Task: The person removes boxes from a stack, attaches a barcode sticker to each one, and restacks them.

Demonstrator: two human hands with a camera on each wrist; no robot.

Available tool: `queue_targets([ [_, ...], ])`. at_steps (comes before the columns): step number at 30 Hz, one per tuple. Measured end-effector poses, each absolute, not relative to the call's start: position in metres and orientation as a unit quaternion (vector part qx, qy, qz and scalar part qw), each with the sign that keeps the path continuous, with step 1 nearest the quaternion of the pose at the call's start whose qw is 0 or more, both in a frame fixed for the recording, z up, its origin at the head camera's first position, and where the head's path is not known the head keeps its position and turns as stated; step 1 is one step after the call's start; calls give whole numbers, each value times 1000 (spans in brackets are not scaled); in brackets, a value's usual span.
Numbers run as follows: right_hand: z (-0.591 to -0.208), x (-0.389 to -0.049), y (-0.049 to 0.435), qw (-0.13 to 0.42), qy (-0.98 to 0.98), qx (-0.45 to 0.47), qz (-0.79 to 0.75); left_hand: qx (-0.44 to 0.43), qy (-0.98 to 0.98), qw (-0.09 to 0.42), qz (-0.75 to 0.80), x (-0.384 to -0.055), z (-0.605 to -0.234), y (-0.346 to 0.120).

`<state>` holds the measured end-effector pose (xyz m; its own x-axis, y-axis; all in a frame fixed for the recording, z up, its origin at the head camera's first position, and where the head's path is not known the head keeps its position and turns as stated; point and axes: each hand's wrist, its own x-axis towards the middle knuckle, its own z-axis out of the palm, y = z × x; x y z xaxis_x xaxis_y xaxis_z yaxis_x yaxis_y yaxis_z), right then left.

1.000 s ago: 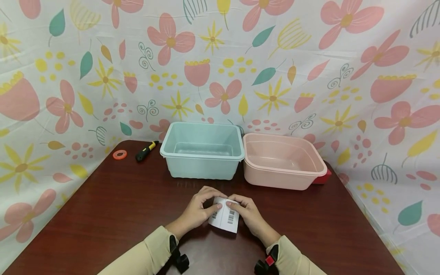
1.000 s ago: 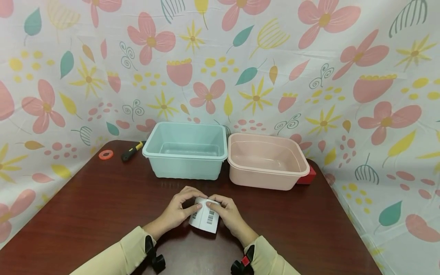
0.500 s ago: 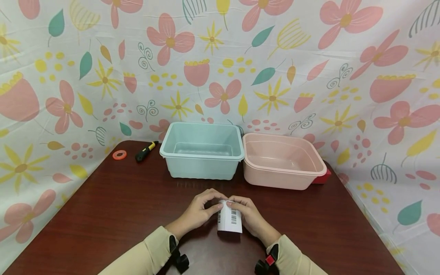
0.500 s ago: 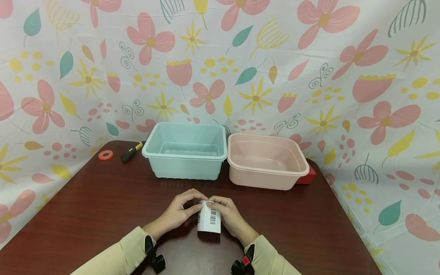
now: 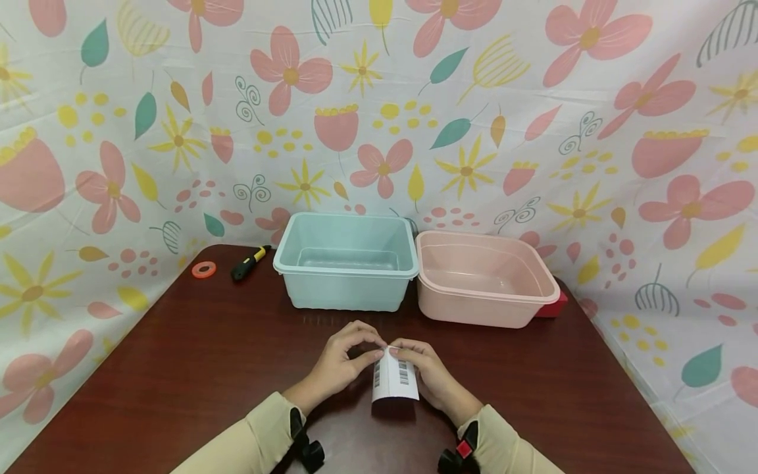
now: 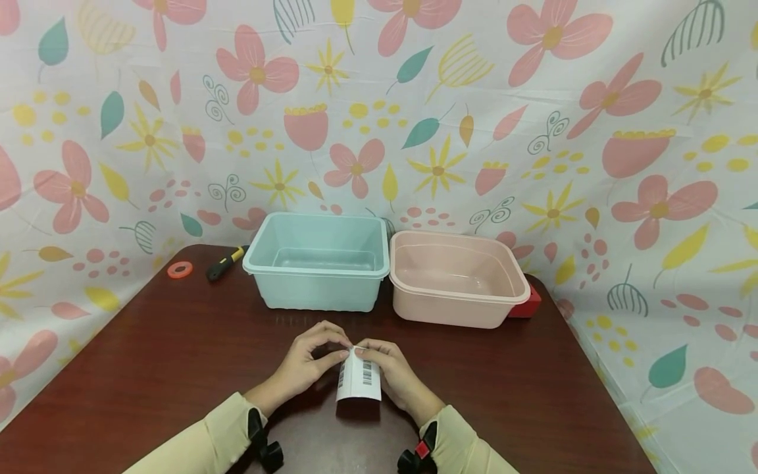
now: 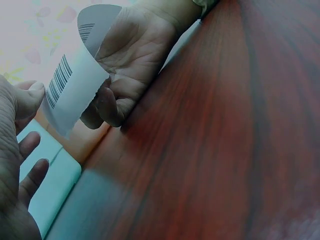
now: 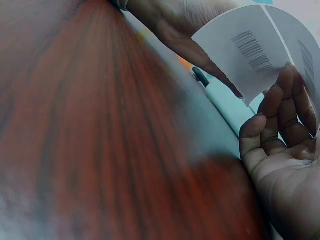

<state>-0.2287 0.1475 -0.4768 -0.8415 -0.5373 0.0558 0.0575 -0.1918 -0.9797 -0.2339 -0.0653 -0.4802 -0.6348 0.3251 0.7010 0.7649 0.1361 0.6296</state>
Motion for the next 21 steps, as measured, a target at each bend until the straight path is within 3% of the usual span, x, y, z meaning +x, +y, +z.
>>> queue_targets([
  [10,-476,-228,147,201,599,-195,-750,-379,-711,204,-556,-216,-452,-64],
  [21,-476,-227,147,186,615,-174,-746,-379,-719,179,-555,-213,-450,-65],
])
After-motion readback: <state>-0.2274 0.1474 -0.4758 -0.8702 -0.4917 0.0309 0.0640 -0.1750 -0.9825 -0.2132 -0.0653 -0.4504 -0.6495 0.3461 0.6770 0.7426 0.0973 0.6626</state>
